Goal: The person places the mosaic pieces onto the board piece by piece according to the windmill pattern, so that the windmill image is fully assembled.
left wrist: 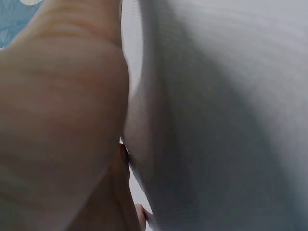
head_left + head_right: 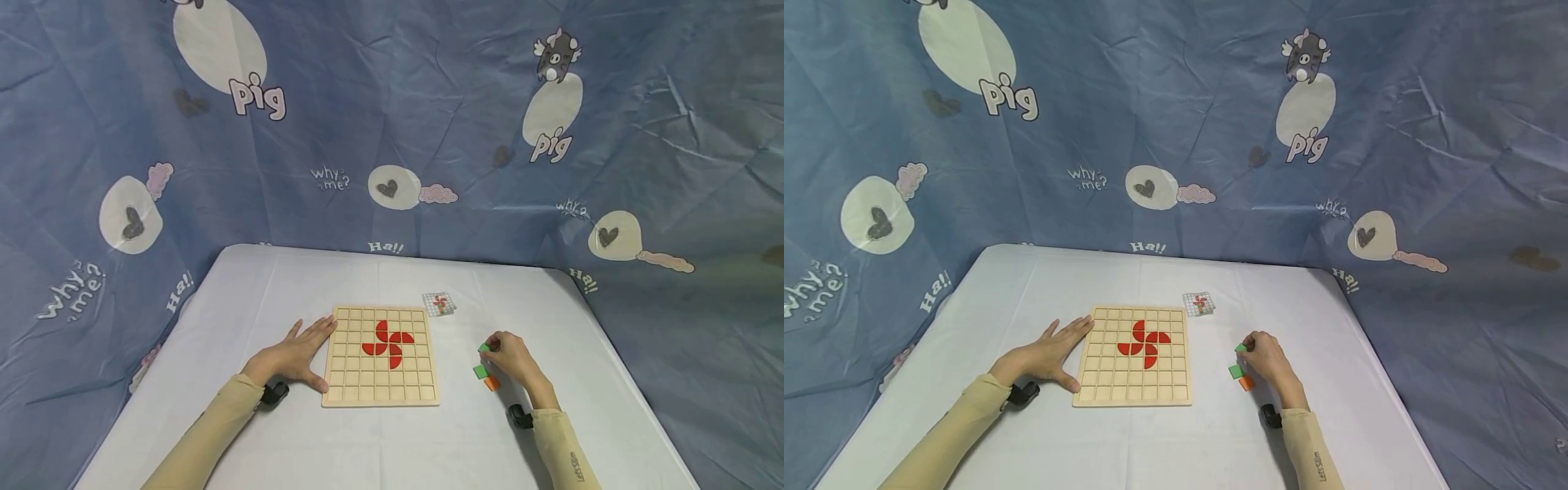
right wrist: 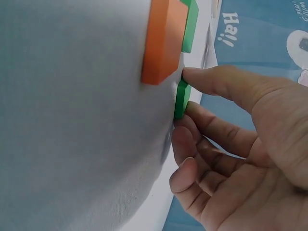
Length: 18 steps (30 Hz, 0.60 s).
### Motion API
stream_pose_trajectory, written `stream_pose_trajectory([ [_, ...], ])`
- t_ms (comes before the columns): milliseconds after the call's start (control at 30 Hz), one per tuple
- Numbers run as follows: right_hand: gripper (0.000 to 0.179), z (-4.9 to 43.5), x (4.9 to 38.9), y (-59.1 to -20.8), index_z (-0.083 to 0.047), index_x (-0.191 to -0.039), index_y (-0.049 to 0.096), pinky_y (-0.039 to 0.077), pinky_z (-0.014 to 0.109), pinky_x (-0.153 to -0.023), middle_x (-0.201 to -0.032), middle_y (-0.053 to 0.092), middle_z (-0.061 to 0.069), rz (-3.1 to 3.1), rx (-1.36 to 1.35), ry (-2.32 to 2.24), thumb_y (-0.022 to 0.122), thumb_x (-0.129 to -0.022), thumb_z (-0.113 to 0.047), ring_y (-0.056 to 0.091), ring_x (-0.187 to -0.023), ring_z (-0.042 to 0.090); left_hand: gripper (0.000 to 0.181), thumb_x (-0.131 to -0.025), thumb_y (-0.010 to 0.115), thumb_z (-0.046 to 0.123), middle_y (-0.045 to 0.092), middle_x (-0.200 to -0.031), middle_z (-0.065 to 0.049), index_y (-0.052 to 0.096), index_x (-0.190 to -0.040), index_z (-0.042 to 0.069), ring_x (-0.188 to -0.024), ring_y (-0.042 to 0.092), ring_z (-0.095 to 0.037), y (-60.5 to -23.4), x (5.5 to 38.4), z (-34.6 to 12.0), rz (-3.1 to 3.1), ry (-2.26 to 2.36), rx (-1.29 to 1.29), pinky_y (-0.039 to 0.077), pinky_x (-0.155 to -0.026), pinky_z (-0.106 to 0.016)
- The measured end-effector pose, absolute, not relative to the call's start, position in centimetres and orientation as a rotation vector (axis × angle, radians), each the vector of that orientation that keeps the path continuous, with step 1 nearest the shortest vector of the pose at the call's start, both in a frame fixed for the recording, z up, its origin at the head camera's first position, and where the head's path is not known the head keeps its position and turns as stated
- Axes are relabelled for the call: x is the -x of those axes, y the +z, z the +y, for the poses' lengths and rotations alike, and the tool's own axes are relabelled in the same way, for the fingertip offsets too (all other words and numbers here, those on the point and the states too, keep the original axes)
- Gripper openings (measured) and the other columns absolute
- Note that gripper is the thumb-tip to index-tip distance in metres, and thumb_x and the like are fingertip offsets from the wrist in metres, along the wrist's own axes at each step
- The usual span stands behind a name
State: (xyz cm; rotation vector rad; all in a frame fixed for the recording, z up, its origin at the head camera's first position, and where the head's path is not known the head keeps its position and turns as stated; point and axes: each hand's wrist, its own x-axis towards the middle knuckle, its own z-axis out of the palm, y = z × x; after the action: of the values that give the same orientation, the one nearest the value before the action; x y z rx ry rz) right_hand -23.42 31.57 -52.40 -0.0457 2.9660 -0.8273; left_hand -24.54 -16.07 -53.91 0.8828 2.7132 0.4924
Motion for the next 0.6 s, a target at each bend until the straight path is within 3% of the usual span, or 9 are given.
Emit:
stream_pose_trajectory([
  [367, 0.02, 31.38, 23.89, -52.63, -0.002, -0.092, 0.066, 0.054, 0.036, -0.072, -0.086, 0.066, 0.007, 2.999, 0.046, -0.776, 0.075, -0.079, -0.014, 0.061, -0.078, 0.017, 0.139, -0.055, 0.074, 0.074, 0.005, -0.162, -0.018, 0.009, -0.154, 0.001, -0.149, 0.008, -0.037, -54.02, 24.59, -16.13, 2.709, 0.468, -0.885, -0.001, -0.116, -0.066],
  [600, 0.027, 30.87, 23.76, -52.35, -0.001, -0.097, 0.065, 0.053, 0.034, -0.07, -0.092, 0.065, 0.009, 3.023, 0.083, -0.846, 0.075, -0.081, -0.02, 0.061, -0.08, 0.019, 0.139, -0.055, 0.073, 0.075, 0.006, -0.163, -0.017, 0.009, -0.154, 0.002, -0.15, 0.008, -0.036, -54.09, 24.68, -16.06, 2.712, 0.461, -0.879, 0.0, -0.116, -0.066],
])
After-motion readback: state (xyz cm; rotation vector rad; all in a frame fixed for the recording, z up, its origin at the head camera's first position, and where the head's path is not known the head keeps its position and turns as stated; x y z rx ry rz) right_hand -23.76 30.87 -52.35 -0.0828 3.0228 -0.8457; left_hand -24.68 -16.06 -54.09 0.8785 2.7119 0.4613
